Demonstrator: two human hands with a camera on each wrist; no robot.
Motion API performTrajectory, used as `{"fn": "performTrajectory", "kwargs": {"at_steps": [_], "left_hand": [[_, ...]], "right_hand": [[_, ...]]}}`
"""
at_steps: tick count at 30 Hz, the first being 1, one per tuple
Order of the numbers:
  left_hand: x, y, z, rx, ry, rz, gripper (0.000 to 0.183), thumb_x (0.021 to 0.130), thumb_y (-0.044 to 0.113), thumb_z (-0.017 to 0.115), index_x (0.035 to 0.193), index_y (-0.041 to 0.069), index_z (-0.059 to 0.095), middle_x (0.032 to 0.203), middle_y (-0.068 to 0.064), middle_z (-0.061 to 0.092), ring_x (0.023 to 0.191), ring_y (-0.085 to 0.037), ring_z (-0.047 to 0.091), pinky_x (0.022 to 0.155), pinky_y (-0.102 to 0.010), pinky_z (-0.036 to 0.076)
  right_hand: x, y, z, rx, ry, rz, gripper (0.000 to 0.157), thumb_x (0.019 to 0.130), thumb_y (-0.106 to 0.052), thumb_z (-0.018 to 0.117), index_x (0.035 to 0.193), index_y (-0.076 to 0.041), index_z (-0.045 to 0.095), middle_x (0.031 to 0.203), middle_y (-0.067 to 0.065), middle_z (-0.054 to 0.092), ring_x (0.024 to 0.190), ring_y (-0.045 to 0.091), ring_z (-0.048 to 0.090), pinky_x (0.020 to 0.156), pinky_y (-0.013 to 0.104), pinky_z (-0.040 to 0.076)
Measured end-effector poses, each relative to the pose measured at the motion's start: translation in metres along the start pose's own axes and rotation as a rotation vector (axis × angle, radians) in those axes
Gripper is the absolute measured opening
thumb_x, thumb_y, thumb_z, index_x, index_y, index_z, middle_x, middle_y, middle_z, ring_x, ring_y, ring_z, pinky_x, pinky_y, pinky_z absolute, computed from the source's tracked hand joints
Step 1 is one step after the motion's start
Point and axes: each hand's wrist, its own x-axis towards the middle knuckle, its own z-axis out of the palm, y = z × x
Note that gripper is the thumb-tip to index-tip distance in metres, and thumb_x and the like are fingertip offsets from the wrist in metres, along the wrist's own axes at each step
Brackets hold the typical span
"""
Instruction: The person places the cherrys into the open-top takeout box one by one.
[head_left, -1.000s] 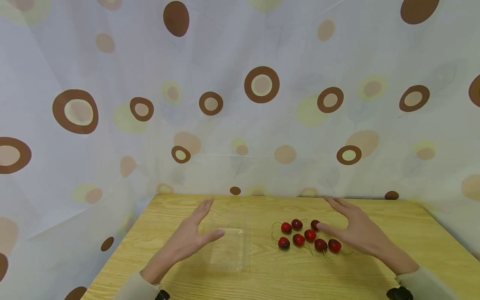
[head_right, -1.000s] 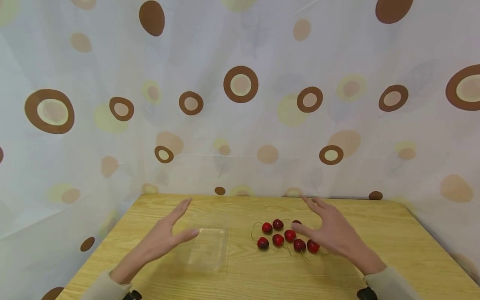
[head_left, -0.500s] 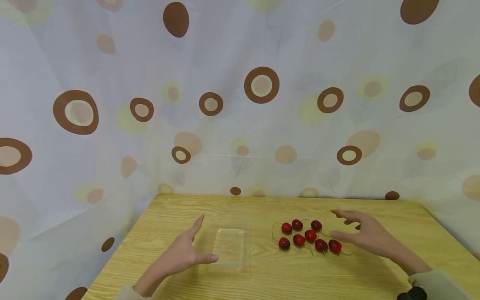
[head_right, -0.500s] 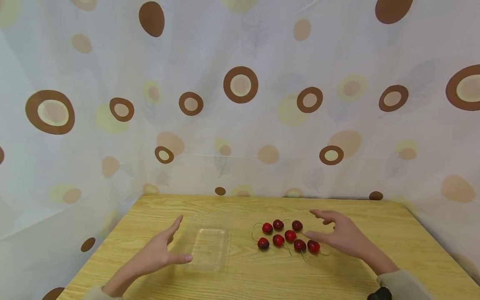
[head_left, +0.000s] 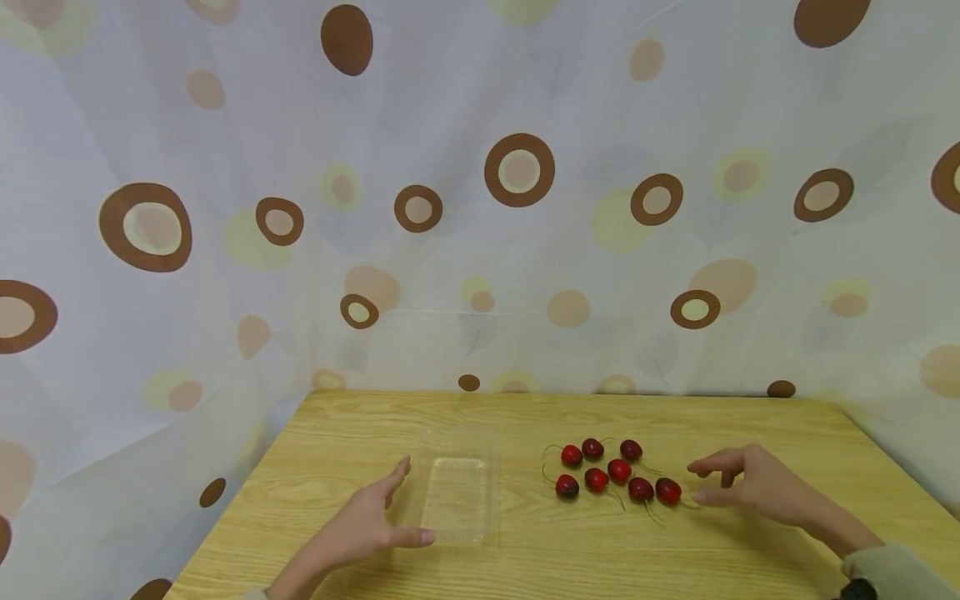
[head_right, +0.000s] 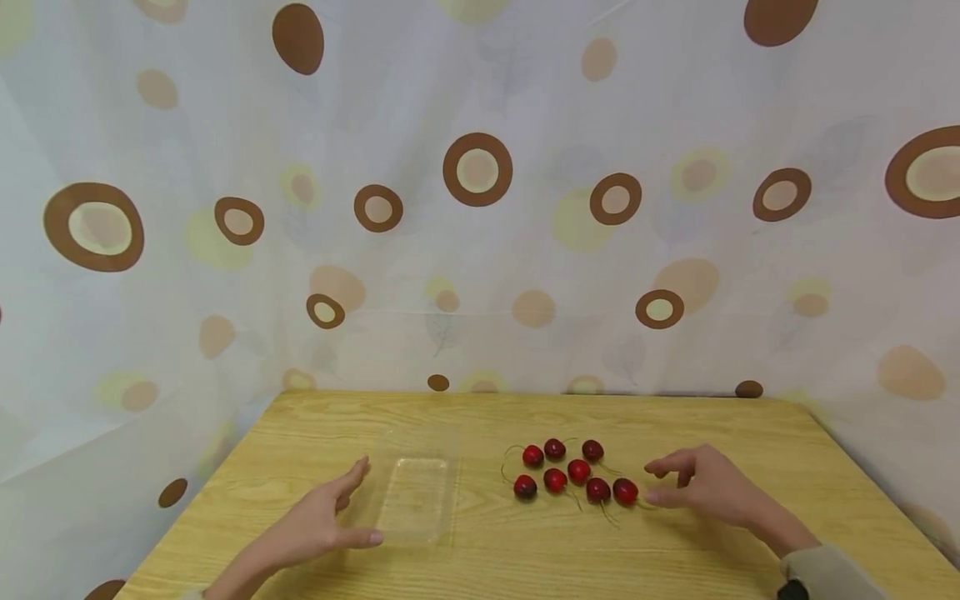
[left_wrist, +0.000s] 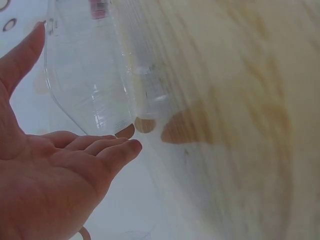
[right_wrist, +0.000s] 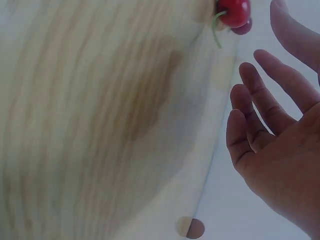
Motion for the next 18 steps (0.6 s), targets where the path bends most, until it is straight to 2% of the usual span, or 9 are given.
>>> {"fn": "performTrajectory", "kwargs": {"at_steps": [2,5,11,15,18], "left_hand": [[-0.001,0.001,0.000,-0.009,-0.010,0.001,0.114,0.091,0.040,0.084,0.164,-0.011,0.012,0.166,-0.035,0.020,0.138,-0.067,0.037,0.111,-0.071,0.037],[-0.001,0.002,0.000,-0.030,-0.021,0.008,0.113,0.092,0.038,0.083,0.164,-0.012,0.010,0.165,-0.036,0.021,0.140,-0.066,0.035,0.111,-0.071,0.036],[0.001,0.002,0.000,-0.091,-0.046,0.012,0.112,0.094,0.033,0.082,0.164,-0.010,0.007,0.165,-0.037,0.022,0.148,-0.057,0.029,0.115,-0.065,0.035],[0.003,0.002,0.000,-0.127,-0.057,0.003,0.112,0.094,0.031,0.083,0.165,-0.009,0.006,0.165,-0.037,0.021,0.151,-0.053,0.026,0.117,-0.062,0.033],[0.004,0.003,0.001,-0.151,-0.057,-0.009,0.113,0.093,0.029,0.084,0.165,-0.009,0.006,0.165,-0.037,0.021,0.152,-0.051,0.025,0.118,-0.061,0.032]], "right_hand": [[-0.001,0.007,-0.001,0.006,-0.015,-0.016,0.035,0.096,-0.010,0.078,0.122,0.014,0.072,0.115,0.027,0.072,0.062,0.008,0.049,0.052,0.027,0.042],[-0.002,0.015,-0.002,0.011,-0.041,-0.019,0.033,0.096,-0.009,0.078,0.119,0.013,0.074,0.111,0.022,0.073,0.063,0.006,0.044,0.053,0.027,0.038],[-0.002,0.029,0.000,0.004,-0.075,-0.036,0.025,0.095,-0.006,0.078,0.114,0.011,0.077,0.105,0.012,0.074,0.078,0.003,0.050,0.062,0.023,0.041],[-0.002,0.034,0.003,-0.004,-0.072,-0.062,0.020,0.096,-0.004,0.077,0.111,0.009,0.078,0.100,0.009,0.074,0.076,0.003,0.049,0.061,0.024,0.041],[-0.002,0.033,0.003,0.009,-0.077,-0.045,0.020,0.096,-0.004,0.077,0.111,0.009,0.078,0.101,0.009,0.073,0.077,0.004,0.051,0.062,0.024,0.043]]}}
